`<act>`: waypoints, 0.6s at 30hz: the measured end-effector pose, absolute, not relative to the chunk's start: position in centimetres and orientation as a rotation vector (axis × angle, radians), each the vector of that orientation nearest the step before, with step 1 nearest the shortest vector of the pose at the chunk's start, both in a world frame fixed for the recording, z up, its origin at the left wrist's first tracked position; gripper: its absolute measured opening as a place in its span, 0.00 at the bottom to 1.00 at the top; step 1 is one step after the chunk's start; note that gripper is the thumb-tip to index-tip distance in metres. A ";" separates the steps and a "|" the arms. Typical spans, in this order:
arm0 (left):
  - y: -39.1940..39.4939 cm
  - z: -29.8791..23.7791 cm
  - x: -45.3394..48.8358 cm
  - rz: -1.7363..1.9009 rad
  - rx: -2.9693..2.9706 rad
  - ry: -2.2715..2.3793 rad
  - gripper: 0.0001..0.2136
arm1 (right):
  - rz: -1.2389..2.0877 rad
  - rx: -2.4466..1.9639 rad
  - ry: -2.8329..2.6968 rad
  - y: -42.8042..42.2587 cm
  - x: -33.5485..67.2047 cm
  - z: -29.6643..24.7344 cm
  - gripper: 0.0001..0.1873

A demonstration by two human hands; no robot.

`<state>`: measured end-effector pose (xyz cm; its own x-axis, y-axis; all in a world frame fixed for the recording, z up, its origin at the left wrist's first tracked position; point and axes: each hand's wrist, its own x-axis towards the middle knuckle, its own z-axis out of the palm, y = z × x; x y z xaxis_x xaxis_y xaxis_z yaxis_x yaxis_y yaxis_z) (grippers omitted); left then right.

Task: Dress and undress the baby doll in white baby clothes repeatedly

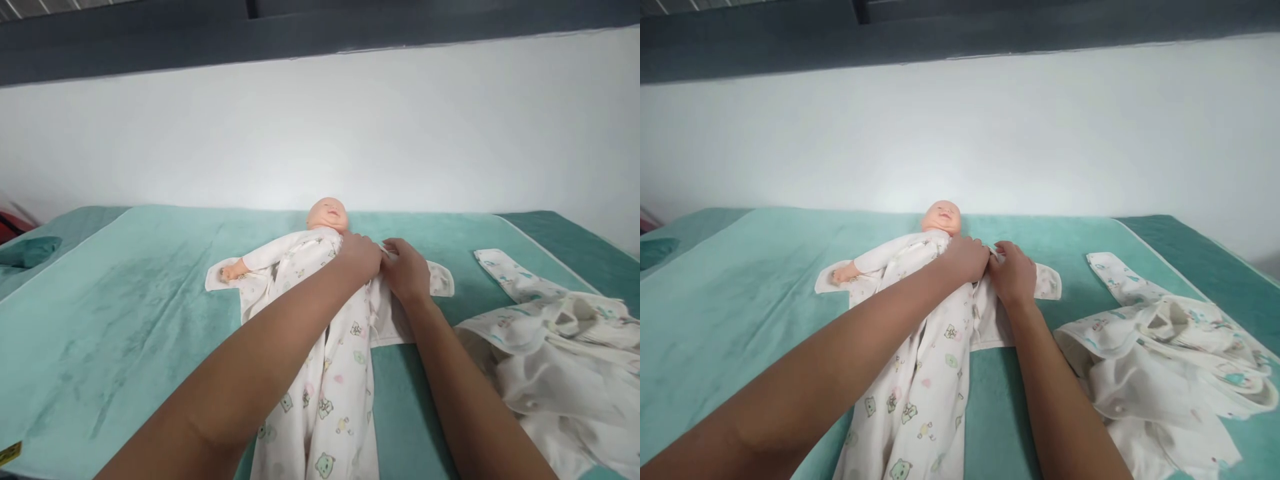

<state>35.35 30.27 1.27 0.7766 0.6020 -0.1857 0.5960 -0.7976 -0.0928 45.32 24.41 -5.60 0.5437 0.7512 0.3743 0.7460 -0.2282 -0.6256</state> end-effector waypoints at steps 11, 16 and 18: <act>32.3 6.3 30.3 0.157 -2.894 -0.992 0.15 | 0.299 -1.589 -0.811 23.9 47.2 -5.1 0.18; 33.3 7.4 28.2 0.003 -2.882 -1.133 0.11 | 0.496 -1.461 -0.569 24.0 47.9 -5.5 0.20; 33.1 6.8 28.7 -0.027 -2.900 -1.132 0.11 | 0.573 -1.351 -0.543 24.2 48.1 -5.8 0.20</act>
